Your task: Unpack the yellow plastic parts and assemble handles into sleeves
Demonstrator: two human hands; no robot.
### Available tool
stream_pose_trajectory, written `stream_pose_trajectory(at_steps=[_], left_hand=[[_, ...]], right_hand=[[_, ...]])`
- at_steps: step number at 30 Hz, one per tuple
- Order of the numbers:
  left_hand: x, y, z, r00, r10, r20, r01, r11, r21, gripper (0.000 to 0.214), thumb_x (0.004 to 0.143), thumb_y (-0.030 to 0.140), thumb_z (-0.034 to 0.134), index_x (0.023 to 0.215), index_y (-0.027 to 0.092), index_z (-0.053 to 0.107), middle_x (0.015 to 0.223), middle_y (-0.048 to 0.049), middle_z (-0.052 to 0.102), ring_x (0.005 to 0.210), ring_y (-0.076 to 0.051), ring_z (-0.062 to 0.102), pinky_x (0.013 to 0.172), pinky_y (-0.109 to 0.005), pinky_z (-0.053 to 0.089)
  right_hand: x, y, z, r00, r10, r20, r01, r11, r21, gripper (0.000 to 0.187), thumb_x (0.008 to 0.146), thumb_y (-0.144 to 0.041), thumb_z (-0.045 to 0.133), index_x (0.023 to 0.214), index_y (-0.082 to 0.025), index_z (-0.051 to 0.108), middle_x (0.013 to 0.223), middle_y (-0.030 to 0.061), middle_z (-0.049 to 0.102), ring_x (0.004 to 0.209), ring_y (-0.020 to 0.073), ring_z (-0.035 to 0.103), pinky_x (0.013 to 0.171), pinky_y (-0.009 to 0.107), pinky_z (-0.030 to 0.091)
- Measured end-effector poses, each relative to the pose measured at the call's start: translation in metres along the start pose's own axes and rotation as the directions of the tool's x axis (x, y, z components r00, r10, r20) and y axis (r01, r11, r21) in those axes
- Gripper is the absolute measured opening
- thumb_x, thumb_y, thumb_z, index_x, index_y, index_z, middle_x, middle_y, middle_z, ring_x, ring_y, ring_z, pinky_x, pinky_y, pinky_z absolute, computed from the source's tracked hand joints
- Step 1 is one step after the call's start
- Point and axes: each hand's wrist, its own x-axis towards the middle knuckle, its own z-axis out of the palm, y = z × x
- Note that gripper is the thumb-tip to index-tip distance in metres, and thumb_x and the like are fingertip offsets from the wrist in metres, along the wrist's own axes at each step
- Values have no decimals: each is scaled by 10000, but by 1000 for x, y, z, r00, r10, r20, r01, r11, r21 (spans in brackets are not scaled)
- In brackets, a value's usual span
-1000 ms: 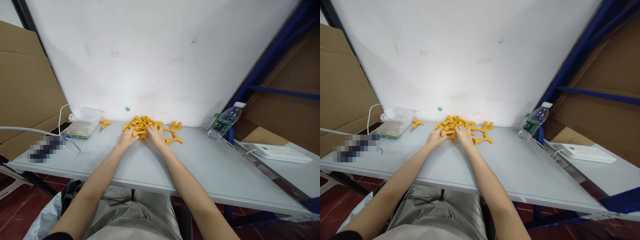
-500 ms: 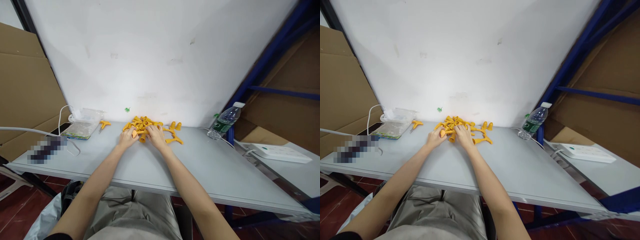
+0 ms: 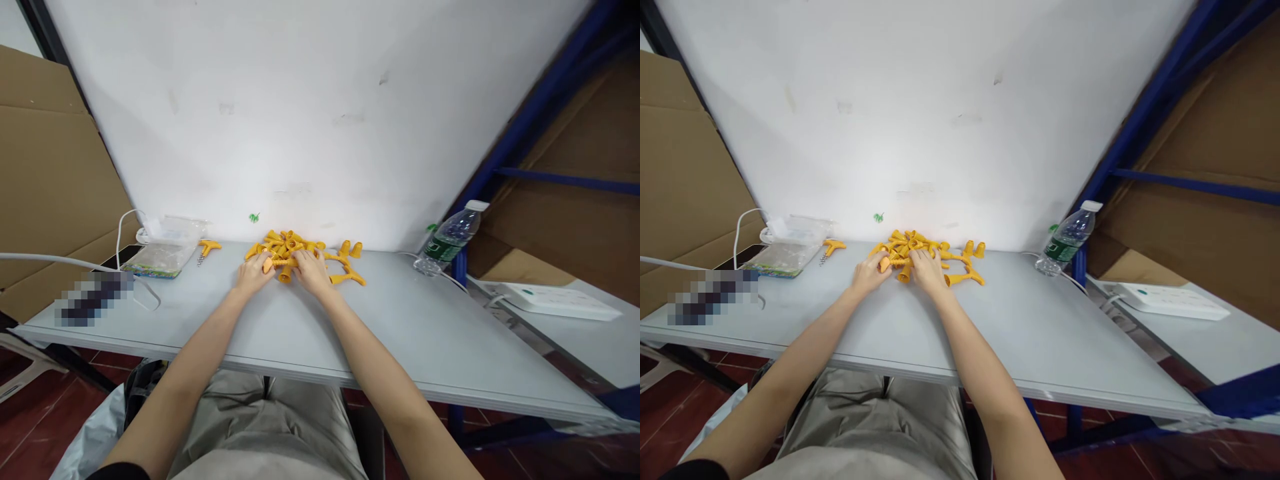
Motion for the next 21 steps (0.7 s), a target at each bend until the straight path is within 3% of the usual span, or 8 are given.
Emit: stream_pose_trajectory(at_steps=[6,14,21], left_hand=[[1,-9,4,1000,9,-29,-9,1000,-22,371,777,233,619,1145,270,642,1147,-42,691,989,-215,646,819,-295,509],[1,-5,2,1000,-23,15,23,999,-30,361,787,251,619,1146,279,648,1116,-44,697,963,-228,654,793,-308,508],[2,-8,-2,996,-94,-4,94,994,-55,356,788,259,624,1142,284,653,988,-29,713,884,-207,659,779,-289,488]], right_hand=[[-3,-1,4,999,-42,16,41,996,74,266,927,-269,441,1147,-182,563,1095,127,681,1022,278,574,940,431,326],[-1,0,2,999,-15,-32,17,998,54,216,873,-173,467,1049,-193,591,1051,129,684,1011,288,558,1028,499,241],[-1,11,3,990,76,-120,-73,997,26,233,864,-161,426,1050,-185,564,1030,128,660,1015,284,546,1038,485,239]])
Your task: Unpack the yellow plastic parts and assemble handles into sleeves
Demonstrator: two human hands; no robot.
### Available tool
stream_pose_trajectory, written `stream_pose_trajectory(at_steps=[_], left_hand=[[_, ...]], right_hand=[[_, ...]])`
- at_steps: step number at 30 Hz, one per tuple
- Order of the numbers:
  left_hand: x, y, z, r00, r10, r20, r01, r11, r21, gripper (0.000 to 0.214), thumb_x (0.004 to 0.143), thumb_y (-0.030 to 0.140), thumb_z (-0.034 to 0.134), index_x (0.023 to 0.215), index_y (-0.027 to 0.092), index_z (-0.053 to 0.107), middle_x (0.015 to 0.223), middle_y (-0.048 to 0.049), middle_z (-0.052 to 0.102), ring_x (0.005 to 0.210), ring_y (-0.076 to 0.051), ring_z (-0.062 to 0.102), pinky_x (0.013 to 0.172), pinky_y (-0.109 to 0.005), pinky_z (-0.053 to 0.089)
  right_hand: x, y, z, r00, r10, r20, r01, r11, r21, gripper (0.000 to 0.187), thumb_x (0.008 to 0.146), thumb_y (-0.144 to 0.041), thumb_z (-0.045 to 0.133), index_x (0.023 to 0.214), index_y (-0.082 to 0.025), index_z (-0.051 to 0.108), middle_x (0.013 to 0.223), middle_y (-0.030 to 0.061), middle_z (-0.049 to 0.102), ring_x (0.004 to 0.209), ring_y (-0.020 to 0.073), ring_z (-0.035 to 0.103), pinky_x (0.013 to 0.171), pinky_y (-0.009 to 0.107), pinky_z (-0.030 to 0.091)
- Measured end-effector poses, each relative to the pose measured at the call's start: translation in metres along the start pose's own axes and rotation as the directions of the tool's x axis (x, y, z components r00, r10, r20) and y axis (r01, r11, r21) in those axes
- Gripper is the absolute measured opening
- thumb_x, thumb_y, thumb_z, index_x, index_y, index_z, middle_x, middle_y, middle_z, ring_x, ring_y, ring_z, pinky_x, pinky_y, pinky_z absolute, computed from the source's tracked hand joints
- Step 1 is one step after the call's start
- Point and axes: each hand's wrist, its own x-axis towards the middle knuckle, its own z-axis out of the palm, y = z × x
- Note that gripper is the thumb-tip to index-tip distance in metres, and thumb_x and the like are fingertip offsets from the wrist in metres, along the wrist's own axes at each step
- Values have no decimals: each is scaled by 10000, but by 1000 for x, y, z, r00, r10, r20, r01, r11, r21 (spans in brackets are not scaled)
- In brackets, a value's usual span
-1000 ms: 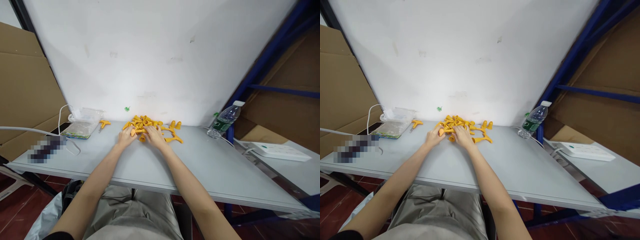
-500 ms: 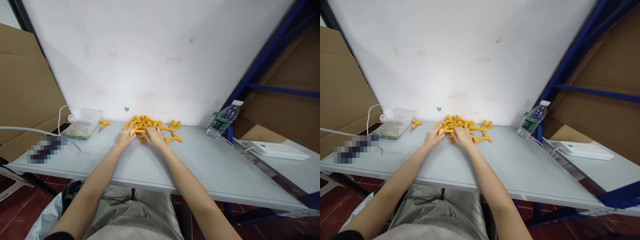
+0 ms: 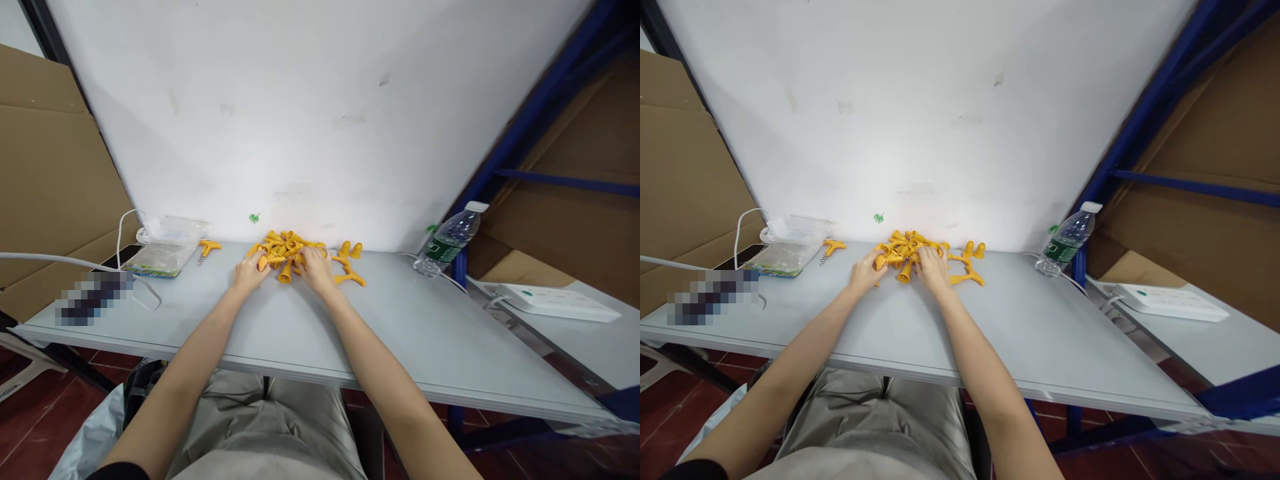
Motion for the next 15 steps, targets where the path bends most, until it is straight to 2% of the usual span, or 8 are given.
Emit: stream_pose_trajectory(at_steps=[5,7,9,12,15], left_hand=[[3,-2,-2,993,-107,39,107,994,6,320,823,336,593,1121,250,673,732,-4,669,713,-170,623,685,-256,435],[4,-4,-1,991,-129,36,129,992,-1,321,847,349,558,1128,239,669,683,5,640,675,-156,599,659,-246,411],[5,-6,0,989,-145,16,145,989,-20,324,860,337,533,1134,223,661,651,12,609,643,-143,574,643,-238,393],[7,-12,2,988,-151,-25,148,986,-80,306,859,283,508,1111,190,655,613,21,556,606,-135,538,626,-236,380],[9,-19,5,985,-154,-73,141,976,-164,280,834,202,488,1058,176,654,599,27,516,595,-134,517,623,-237,383]], right_hand=[[0,15,4,985,97,-140,-93,995,39,225,895,-295,464,1055,-187,580,1034,126,657,1014,285,551,1009,480,273],[0,25,5,962,165,-216,-154,986,66,251,893,-354,483,1037,-184,598,1046,123,648,1010,275,552,969,457,309],[-1,38,3,920,265,-288,-245,964,103,289,881,-402,494,1019,-182,620,1038,117,634,993,264,550,917,432,343],[-4,68,-1,804,479,-353,-438,878,194,352,855,-441,502,1030,-171,646,1008,111,615,951,254,551,873,420,379],[-12,103,-6,628,712,-315,-642,702,308,399,818,-429,534,1080,-148,642,989,110,620,926,252,568,863,411,423]])
